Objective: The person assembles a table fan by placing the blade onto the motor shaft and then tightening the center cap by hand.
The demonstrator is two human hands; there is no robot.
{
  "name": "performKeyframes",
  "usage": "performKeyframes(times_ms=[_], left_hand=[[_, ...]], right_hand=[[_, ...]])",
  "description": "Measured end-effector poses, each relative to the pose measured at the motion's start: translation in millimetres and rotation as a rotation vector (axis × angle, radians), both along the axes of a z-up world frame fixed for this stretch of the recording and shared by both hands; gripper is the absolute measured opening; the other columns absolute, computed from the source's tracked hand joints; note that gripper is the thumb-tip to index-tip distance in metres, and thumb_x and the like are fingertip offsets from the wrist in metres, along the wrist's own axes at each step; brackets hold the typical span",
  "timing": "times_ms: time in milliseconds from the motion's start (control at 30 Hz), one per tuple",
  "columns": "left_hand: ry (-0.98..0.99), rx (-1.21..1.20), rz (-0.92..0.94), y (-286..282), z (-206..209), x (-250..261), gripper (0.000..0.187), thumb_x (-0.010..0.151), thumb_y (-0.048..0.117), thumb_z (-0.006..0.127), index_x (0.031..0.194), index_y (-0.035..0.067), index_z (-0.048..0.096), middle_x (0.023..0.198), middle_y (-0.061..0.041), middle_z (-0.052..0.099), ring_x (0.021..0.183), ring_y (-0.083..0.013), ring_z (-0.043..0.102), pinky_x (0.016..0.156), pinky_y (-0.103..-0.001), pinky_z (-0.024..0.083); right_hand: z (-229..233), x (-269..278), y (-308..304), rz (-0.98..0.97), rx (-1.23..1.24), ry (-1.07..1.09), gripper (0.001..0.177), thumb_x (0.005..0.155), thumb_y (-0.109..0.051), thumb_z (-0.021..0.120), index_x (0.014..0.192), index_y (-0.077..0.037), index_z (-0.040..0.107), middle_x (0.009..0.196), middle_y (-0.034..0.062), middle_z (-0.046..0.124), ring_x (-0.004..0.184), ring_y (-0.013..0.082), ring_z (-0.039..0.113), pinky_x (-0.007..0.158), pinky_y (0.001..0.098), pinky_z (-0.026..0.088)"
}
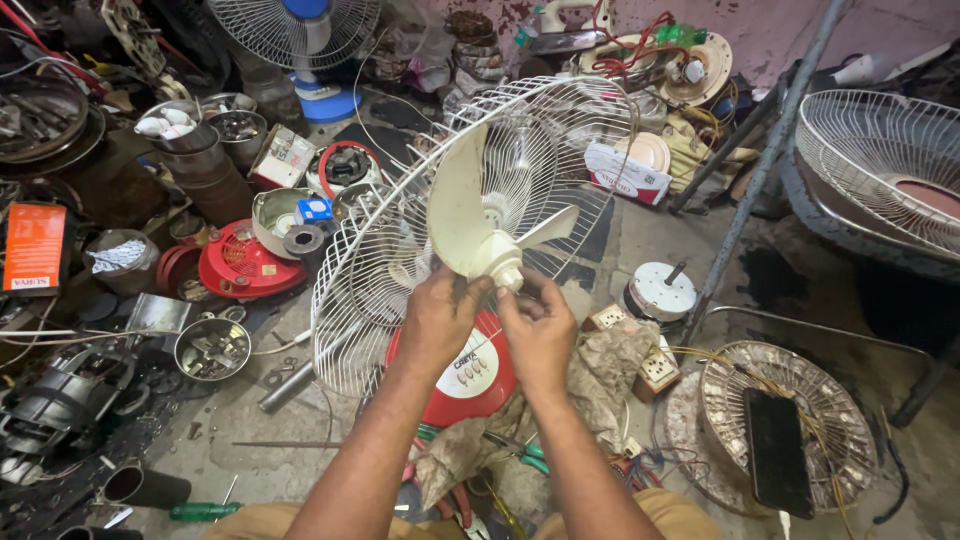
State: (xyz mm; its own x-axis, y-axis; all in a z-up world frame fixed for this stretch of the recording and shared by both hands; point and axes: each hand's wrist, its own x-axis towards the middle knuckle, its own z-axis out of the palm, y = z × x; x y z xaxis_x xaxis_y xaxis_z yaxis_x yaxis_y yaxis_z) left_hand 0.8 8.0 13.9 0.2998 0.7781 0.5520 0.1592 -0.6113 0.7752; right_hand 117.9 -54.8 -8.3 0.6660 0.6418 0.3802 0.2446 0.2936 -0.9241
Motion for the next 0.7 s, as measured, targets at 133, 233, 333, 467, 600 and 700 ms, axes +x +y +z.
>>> performKeyframes(times_ms=[133, 233, 333, 467, 600, 700], left_hand=[[-0.029, 0.052, -0.025, 2, -1, 1, 0.032, 0.099, 0.027, 0.064, 0.121, 0.004, 0.064, 0.102, -0.02, 0.075, 0.093, -0.0404, 0.074, 0.076, -0.047, 0.057], [0.024, 0.092, 0.019, 5, -2, 4, 0.04, 0.097, 0.033, 0.067, 0.125, 0.004, 0.062, 0.1, -0.022, 0.075, 0.092, -0.0431, 0.072, 0.075, -0.05, 0.055], [0.05, 0.092, 0.027, 6, -3, 8, 0.044, 0.095, 0.038, 0.069, 0.125, 0.006, 0.062, 0.099, -0.022, 0.075, 0.093, -0.0435, 0.072, 0.076, -0.051, 0.056], [0.036, 0.079, 0.027, 5, -4, 9, 0.047, 0.096, 0.04, 0.068, 0.125, 0.005, 0.062, 0.1, -0.021, 0.075, 0.094, -0.0435, 0.072, 0.075, -0.051, 0.056], [0.016, 0.095, 0.071, 3, -8, 11, 0.042, 0.097, 0.04, 0.067, 0.122, 0.006, 0.065, 0.1, -0.021, 0.075, 0.093, -0.0431, 0.072, 0.075, -0.05, 0.056], [-0.033, 0.099, 0.076, 3, -12, 11, 0.036, 0.101, 0.036, 0.062, 0.121, 0.007, 0.066, 0.102, -0.02, 0.075, 0.094, -0.0427, 0.072, 0.076, -0.049, 0.055]], right_hand=[[-3, 4, 4, 0.064, 0.019, 0.097, 0.032, 0.09, -0.009, 0.074, 0.12, 0.003, 0.07, 0.103, 0.0083, 0.077, 0.088, 0.0096, 0.074, 0.076, 0.0232, 0.06], [-1, 4, 4, -0.003, -0.056, 0.024, 0.033, 0.089, -0.009, 0.076, 0.121, 0.001, 0.072, 0.097, 0.0099, 0.075, 0.083, 0.0109, 0.07, 0.072, 0.0254, 0.059], [2, 3, -1, -0.031, -0.037, -0.135, 0.034, 0.088, -0.009, 0.076, 0.121, -0.001, 0.072, 0.1, 0.0068, 0.077, 0.087, 0.0115, 0.076, 0.075, 0.0253, 0.063], [4, -1, -5, -0.054, 0.032, -0.271, 0.036, 0.087, -0.005, 0.073, 0.122, 0.0, 0.07, 0.111, 0.0078, 0.072, 0.093, 0.0145, 0.076, 0.076, 0.0273, 0.063], [2, -4, -6, 0.011, 0.088, -0.138, 0.032, 0.092, -0.004, 0.072, 0.124, -0.001, 0.07, 0.119, 0.0097, 0.069, 0.102, 0.0166, 0.073, 0.085, 0.0287, 0.062], [0, -2, -9, 0.036, 0.152, -0.219, 0.031, 0.093, -0.003, 0.072, 0.124, -0.001, 0.071, 0.125, 0.0103, 0.067, 0.109, 0.018, 0.072, 0.092, 0.0308, 0.062]])
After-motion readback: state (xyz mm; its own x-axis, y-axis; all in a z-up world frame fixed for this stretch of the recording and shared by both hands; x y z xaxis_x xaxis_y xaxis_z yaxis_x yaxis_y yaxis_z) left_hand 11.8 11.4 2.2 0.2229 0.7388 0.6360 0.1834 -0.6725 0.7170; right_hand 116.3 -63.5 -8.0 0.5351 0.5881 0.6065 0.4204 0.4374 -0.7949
